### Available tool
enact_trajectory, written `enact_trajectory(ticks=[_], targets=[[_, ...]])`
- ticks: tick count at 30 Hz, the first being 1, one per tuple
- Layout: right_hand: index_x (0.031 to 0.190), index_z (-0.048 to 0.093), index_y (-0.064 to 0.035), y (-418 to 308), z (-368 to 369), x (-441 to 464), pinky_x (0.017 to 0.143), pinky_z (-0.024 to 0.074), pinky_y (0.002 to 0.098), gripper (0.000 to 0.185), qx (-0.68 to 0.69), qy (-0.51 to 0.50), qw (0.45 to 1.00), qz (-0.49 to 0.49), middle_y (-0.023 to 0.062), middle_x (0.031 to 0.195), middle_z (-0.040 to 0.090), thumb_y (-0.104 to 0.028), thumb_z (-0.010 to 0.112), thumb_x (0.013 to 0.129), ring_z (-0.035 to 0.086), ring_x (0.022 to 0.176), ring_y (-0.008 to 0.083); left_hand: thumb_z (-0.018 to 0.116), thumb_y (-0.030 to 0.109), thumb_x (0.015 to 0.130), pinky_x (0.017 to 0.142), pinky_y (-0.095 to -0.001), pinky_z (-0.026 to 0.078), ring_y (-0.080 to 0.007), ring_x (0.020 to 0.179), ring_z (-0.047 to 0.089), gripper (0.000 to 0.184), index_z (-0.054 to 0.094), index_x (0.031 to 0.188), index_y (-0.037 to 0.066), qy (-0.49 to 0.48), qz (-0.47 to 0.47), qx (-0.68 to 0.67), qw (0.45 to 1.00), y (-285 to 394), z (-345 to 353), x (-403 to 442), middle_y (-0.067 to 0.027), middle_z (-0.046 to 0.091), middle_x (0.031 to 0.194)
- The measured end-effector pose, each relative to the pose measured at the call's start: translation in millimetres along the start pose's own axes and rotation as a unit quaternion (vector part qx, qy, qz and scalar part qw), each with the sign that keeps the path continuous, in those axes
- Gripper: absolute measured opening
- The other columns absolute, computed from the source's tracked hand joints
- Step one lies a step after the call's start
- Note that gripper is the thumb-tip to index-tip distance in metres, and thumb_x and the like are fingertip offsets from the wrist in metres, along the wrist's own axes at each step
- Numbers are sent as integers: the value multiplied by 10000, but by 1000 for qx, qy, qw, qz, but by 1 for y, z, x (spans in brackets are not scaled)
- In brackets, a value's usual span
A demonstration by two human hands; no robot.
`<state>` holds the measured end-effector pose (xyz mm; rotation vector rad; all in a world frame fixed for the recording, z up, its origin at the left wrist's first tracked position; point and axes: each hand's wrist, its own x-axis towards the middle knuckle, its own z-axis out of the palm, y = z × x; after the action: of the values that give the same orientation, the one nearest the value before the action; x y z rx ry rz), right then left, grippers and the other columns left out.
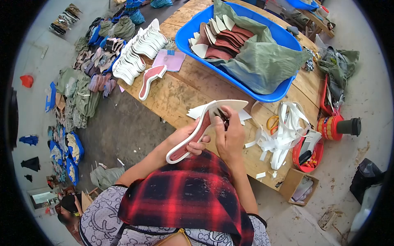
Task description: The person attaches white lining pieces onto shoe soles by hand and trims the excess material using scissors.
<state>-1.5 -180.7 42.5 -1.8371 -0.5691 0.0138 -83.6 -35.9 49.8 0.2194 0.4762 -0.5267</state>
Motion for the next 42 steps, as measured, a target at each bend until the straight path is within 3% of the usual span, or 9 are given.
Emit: enact_trajectory(ticks=[2, 5, 13, 26, 30, 35, 39, 40, 42], targets=[[1079, 556, 12, -3, 2, -3, 735, 494, 368, 258, -34, -3, 999, 3, 166, 951, 632, -126, 618, 870, 628, 840, 308, 265, 482, 1012, 423, -167, 344, -48, 491, 378, 411, 453, 1164, 149, -32, -14, -32, 999, -2, -1, -1, -53, 491, 854], [1043, 568, -4, -2, 2, -3, 707, 499, 384, 267, -111, -8, 992, -61, 159, 919, 629, -98, 666, 813, 626, 807, 321, 277, 462, 1016, 425, -171, 354, -53, 499, 394, 389, 468, 1168, 159, -67, -21, -61, 996, -5, -8, 2, -55, 499, 856], [989, 573, -18, -9, 1, -5, 657, 494, 366, 242, -171, 12, 981, -93, 135, 905, 616, -70, 689, 784, 630, 768, 296, 271, 459, 1019, 438, -171, 352, -63, 510, 398, 387, 482, 1184, 180, -105, -26, -75, 991, -11, -13, 3, -47, 510, 853], [1013, 556, -42, 10, -5, -25, 553, 465, 360, 263, -72, -6, 979, -192, 122, 795, 586, -43, 693, 790, 607, 665, 257, 228, 603, 965, 389, -161, 261, -41, 449, 294, 497, 456, 1051, 169, 19, -73, 16, 997, -33, 8, -12, 16, 369, 679], [1098, 519, -43, 12, 1, -39, 552, 437, 286, 279, 95, 55, 993, -44, 73, 891, 572, -67, 649, 852, 562, 698, 151, 243, 588, 971, 390, -175, 250, -47, 443, 300, 481, 460, 1055, 167, 14, -65, -2, 998, -42, 4, -10, 15, 379, 672], [1178, 476, -42, 8, -13, -33, 490, 338, 193, 301, 307, 72, 942, 114, 34, 968, 525, -169, 574, 923, 411, 576, 50, 253, 512, 1004, 432, -227, 308, -85, 497, 362, 398, 439, 1127, 182, 47, 46, 115, 991, -34, -2, 0, -28, 451, 760], [1182, 499, -49, -13, -29, -18, 577, 373, 196, 383, 259, 15, 938, 229, 17, 978, 539, -209, 642, 864, 429, 687, 35, 388, 421, 1006, 728, -237, 450, -104, 835, 531, 513, 304, 1384, 84, 188, 344, 300, 870, -14, 4, 22, -61, 529, 1048], [1147, 530, -33, -16, -30, -14, 599, 394, 213, 390, 234, -44, 939, 247, 24, 994, 556, -219, 675, 838, 466, 704, 60, 421, 392, 1003, 978, -272, 360, -143, 1151, 445, 630, 174, 1457, 32, 164, 405, 283, 854, -12, 3, 29, -108, 450, 1291], [1156, 535, -21, 3, -11, -21, 633, 418, 237, 402, 175, -119, 962, 174, 39, 978, 572, -215, 680, 834, 501, 736, 89, 413, 390, 1006, 1037, -304, 305, -176, 1236, 379, 639, 156, 1462, 23, 180, 448, 318, 816, -10, 12, 34, -137, 376, 1370]])
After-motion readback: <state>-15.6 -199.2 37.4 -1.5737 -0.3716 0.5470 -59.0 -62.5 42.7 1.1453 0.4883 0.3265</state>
